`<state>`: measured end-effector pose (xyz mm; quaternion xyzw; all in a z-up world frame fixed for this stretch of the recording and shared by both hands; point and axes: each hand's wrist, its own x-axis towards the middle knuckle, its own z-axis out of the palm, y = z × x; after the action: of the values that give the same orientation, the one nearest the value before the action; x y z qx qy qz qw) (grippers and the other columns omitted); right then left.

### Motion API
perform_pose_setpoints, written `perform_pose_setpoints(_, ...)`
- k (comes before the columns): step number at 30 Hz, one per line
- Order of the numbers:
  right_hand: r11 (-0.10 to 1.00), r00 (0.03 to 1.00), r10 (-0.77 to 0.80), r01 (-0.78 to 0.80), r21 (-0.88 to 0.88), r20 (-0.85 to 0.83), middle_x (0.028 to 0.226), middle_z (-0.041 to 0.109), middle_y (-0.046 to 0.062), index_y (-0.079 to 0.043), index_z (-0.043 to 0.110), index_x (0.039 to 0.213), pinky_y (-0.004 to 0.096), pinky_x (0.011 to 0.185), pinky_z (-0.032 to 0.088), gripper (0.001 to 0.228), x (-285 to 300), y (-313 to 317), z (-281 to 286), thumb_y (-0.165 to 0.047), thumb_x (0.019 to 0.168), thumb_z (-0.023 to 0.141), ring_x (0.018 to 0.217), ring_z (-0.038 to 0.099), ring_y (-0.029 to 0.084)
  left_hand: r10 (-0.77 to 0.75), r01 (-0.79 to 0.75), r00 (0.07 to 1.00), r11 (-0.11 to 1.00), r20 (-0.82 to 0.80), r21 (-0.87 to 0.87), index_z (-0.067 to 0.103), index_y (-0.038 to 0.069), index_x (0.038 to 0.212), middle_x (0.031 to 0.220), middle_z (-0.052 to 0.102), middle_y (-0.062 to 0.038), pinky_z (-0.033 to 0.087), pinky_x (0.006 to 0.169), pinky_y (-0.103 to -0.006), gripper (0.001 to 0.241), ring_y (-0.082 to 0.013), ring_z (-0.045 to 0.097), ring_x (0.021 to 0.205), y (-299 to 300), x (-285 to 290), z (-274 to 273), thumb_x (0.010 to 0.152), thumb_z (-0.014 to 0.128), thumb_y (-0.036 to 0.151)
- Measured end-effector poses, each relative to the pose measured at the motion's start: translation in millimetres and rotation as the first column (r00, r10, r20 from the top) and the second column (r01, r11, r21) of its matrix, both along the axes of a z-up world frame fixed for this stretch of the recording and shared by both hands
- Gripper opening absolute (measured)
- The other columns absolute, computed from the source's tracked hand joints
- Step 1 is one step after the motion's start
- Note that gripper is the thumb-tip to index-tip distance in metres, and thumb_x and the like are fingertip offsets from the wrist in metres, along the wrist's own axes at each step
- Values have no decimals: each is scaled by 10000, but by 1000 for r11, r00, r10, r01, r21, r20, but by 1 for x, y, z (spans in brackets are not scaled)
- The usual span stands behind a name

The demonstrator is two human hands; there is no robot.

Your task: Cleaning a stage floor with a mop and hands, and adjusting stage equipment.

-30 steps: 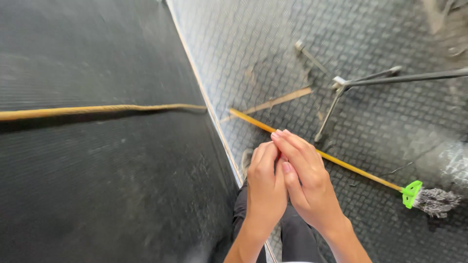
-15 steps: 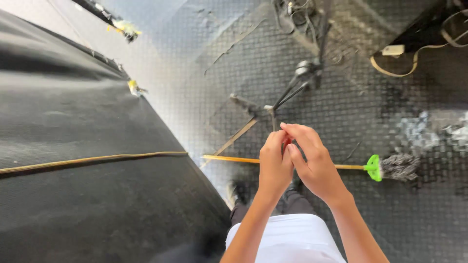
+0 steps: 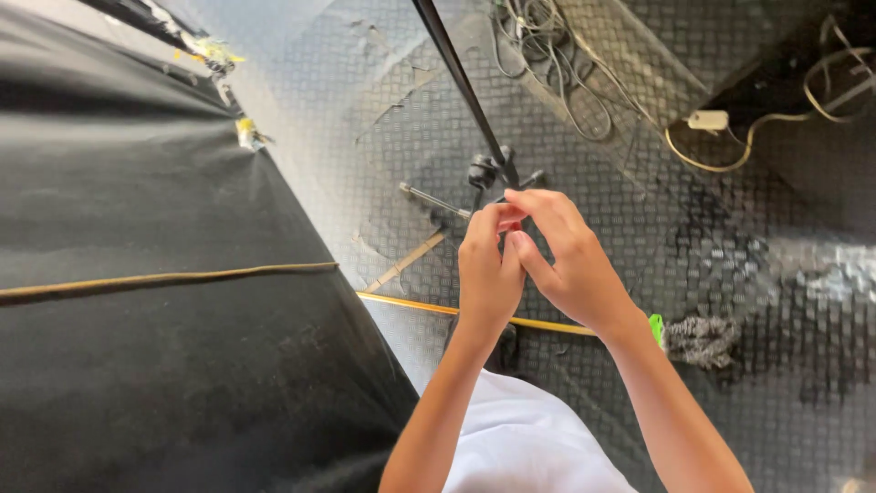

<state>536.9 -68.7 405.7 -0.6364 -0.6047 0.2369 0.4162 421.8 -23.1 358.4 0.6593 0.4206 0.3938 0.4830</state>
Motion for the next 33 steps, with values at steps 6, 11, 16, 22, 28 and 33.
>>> perform_pose_setpoints(6,985,995,74,-83,154,63,1407,528,231,-8,509,1439,434,1114,441,488,31,89,-9,-115,974,614,1328,530,384,225,-227,971,974,-81,-15,570,-15,1190,1106,644,-175,537,843,-412,294,-325,669,1018,60,36,12,948,654,129)
perform_pose_setpoints(11,964,988,146,-152,220,42,1360,525,239,9,494,1429,426,1066,460,479,46,166,7,-113,992,648,1265,542,384,396,-393,918,896,28,205,513,-14,1299,1209,597,-216,499,931,-435,345,-377,596,1128,110,77,16,1005,613,138)
perform_pose_setpoints(16,960,963,270,-266,86,-28,1180,603,141,-24,609,1246,390,906,517,259,63,204,7,-94,999,641,1072,615,307,551,-559,826,829,117,39,474,8,1250,1129,572,-168,494,876,-397,241,-320,622,1001,141,100,10,1073,522,164)
perform_pose_setpoints(22,883,890,452,-456,109,60,1036,577,111,-16,641,1046,383,838,472,113,77,218,14,-114,995,665,965,552,293,521,-526,851,842,73,124,504,-1,1068,995,542,-116,488,709,-366,222,-235,614,841,140,117,-8,1045,583,205)
perform_pose_setpoints(28,804,803,594,-591,66,-47,996,530,110,-12,617,1055,357,812,451,126,93,240,10,-130,1019,642,921,524,265,572,-592,787,806,232,21,487,12,1114,1017,512,-104,497,716,-370,228,-218,606,864,150,133,12,1099,515,238)
perform_pose_setpoints(33,776,774,631,-630,38,-60,1030,528,100,-18,589,1061,341,835,457,118,105,240,9,-125,1013,608,951,524,243,632,-613,750,775,193,-156,438,18,1135,846,562,-83,481,652,-340,295,-204,605,748,147,141,18,1098,477,308)
